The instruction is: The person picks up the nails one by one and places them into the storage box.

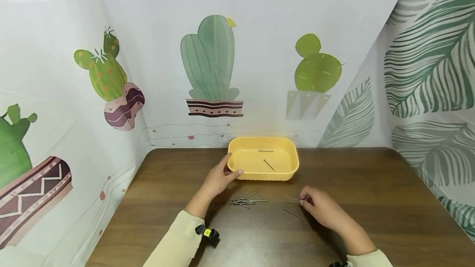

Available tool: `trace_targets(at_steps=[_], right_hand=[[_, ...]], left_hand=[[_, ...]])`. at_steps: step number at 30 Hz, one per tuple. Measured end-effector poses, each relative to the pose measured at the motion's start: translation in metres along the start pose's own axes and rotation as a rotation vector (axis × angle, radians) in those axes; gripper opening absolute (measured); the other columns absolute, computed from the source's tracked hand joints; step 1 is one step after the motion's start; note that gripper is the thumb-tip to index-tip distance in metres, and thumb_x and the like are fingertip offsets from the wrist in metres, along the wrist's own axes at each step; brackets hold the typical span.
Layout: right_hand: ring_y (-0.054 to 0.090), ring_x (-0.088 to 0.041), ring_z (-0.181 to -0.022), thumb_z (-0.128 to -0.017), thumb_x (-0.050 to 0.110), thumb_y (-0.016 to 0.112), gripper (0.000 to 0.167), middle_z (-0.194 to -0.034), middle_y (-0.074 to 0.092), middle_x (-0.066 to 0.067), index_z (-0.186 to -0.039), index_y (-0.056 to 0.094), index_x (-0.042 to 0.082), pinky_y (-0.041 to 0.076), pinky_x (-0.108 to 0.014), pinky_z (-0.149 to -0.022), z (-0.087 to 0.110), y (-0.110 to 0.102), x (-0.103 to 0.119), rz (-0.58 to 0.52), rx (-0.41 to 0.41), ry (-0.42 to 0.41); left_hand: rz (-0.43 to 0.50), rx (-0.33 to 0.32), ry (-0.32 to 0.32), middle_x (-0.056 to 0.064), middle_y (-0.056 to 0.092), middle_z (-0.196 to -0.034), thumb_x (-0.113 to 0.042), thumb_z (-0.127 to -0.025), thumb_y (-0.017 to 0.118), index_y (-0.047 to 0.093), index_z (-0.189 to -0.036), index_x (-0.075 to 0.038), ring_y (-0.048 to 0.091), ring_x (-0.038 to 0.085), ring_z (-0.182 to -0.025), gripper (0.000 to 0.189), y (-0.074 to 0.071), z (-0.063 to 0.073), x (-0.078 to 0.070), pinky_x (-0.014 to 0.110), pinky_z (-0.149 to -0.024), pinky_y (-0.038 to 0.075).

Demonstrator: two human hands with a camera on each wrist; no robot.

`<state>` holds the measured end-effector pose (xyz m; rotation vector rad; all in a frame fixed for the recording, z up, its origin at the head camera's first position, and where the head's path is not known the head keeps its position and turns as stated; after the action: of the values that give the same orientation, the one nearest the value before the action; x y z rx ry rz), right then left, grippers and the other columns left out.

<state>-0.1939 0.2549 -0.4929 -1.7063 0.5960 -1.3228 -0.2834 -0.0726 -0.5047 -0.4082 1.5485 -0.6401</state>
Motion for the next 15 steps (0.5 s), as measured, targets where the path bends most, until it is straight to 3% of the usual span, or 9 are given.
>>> trace_targets(at_steps=[15], right_hand=[[0.058, 0.001, -0.084, -0.093, 0.008, 0.071, 0.011, -0.089, 0.068, 0.009, -0.095, 0.066, 0.018, 0.055, -0.033, -0.074, -0.016, -0.009, 0.015, -0.057, -0.327, -0.059]], left_hand=[[-0.001, 0.006, -0.018, 0.014, 0.061, -0.138, -0.060, -0.089, 0.068, 0.028, -0.161, -0.021, 0.065, 0.022, -0.115, 0.091, 0.000, 0.001, 0.001, 0.041, -0.096, 0.054]])
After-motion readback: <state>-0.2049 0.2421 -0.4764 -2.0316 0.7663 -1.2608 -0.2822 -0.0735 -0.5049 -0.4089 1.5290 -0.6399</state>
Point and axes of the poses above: each hand's wrist, its own z-axis away from the middle knuckle, its own y-axis out of the palm, x = y × z, the point moved 3 cm from there along -z, towards the middle knuckle
